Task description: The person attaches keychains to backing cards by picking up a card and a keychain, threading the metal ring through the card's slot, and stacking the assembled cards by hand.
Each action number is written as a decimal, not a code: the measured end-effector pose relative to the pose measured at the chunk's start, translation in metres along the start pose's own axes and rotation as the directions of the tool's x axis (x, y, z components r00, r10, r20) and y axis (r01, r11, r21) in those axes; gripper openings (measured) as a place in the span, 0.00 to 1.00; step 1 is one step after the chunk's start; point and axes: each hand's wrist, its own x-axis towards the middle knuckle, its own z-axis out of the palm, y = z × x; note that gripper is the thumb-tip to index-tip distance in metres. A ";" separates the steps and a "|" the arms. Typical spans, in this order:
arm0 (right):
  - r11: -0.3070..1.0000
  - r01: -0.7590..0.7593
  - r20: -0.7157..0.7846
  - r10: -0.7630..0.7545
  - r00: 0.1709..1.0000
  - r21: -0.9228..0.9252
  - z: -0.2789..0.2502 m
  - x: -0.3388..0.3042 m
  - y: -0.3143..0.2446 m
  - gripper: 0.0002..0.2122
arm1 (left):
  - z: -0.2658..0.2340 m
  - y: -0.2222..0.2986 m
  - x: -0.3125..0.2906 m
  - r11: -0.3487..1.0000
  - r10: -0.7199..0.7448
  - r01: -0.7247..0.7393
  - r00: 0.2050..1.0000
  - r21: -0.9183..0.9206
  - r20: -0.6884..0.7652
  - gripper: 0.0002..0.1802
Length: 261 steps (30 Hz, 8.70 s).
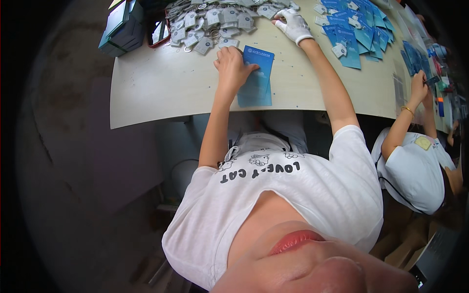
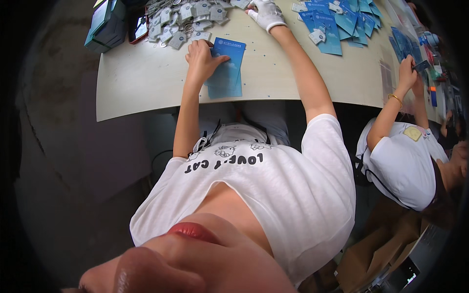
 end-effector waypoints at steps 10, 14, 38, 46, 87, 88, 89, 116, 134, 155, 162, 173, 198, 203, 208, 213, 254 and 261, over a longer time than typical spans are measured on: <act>0.966 0.229 -0.119 -0.243 0.963 -0.119 -0.053 -0.013 -0.042 0.09 | -0.049 -0.005 0.004 0.821 -0.199 0.139 0.979 -0.554 -0.049 0.13; 0.852 0.499 -0.343 -0.522 0.781 -0.160 -0.081 -0.028 -0.050 0.11 | -0.040 -0.008 0.002 0.950 -0.140 0.051 0.951 -0.307 -0.275 0.13; 0.906 0.082 -0.403 0.103 0.909 0.416 -0.099 -0.084 -0.163 0.12 | -0.071 0.031 -0.015 0.456 -0.280 -0.249 0.871 -0.854 -0.403 0.02; 0.724 0.056 -0.321 0.234 0.918 0.687 -0.098 -0.081 -0.191 0.12 | -0.064 0.060 -0.018 0.142 -0.272 -0.326 0.895 -0.935 -0.353 0.05; 0.805 -0.221 -0.333 0.455 0.826 0.551 -0.098 -0.112 -0.036 0.12 | -0.032 0.011 -0.030 0.969 0.049 0.023 0.958 0.245 -0.283 0.35; 0.816 -0.273 -0.332 0.480 0.812 0.510 -0.106 -0.113 -0.002 0.12 | -0.031 0.011 -0.032 0.970 0.055 0.016 0.958 0.244 -0.281 0.35; 0.856 -0.300 -0.355 0.460 0.814 0.420 -0.108 -0.114 0.034 0.13 | -0.030 0.011 -0.033 0.965 -0.017 0.065 0.982 0.255 -0.187 0.39; 0.580 0.140 -0.220 0.069 0.973 0.802 -0.101 -0.022 -0.089 0.11 | -0.050 0.010 0.021 0.303 -0.244 -0.283 0.900 -0.910 -0.362 0.09; 0.225 0.024 -0.116 0.403 0.908 0.974 -0.091 -0.072 -0.190 0.08 | -0.057 0.064 -0.005 0.052 -0.243 -0.373 0.895 -0.926 -0.374 0.10; 0.250 0.096 -0.187 0.371 0.910 0.963 -0.117 -0.072 -0.213 0.09 | -0.069 0.066 -0.011 0.108 -0.225 -0.432 0.867 -0.896 -0.445 0.10; 0.355 0.125 -0.225 0.257 0.940 0.926 -0.095 -0.079 -0.189 0.19 | -0.050 0.057 -0.009 0.080 -0.201 -0.289 0.933 -0.954 -0.299 0.10; 0.850 -0.460 -0.306 0.523 0.795 0.258 -0.117 -0.103 0.074 0.19 | -0.022 0.023 -0.040 0.959 0.033 -0.017 0.998 0.281 -0.052 0.46; 0.918 0.224 0.096 -0.268 0.959 0.328 -0.003 0.073 -0.032 0.10 | -0.030 -0.029 -0.023 0.986 0.163 -0.164 0.985 0.007 0.048 0.45; 0.880 0.009 -0.017 -0.001 1.000 0.475 -0.023 0.049 0.005 0.09 | -0.024 -0.043 0.001 0.936 0.347 -0.349 0.936 -0.051 -0.055 0.34; 0.750 -0.034 -0.079 0.114 0.990 0.661 -0.031 0.031 0.031 0.08 | -0.040 -0.045 0.013 0.809 0.077 -0.036 0.996 -0.586 0.045 0.20; 0.545 -0.110 0.085 0.072 0.994 0.831 -0.100 -0.004 -0.046 0.05 | -0.056 -0.019 0.024 0.515 -0.176 -0.117 0.955 -0.849 -0.239 0.12; 0.586 -0.020 -0.158 0.251 0.955 0.810 -0.079 -0.061 -0.096 0.31 | -0.037 0.020 0.001 0.815 0.118 -0.311 0.915 -0.489 -0.385 0.24; 0.853 -0.216 -0.306 0.390 0.868 0.474 -0.135 -0.070 0.095 0.22 | -0.058 -0.015 -0.087 0.949 0.311 -0.309 0.950 0.056 -0.028 0.27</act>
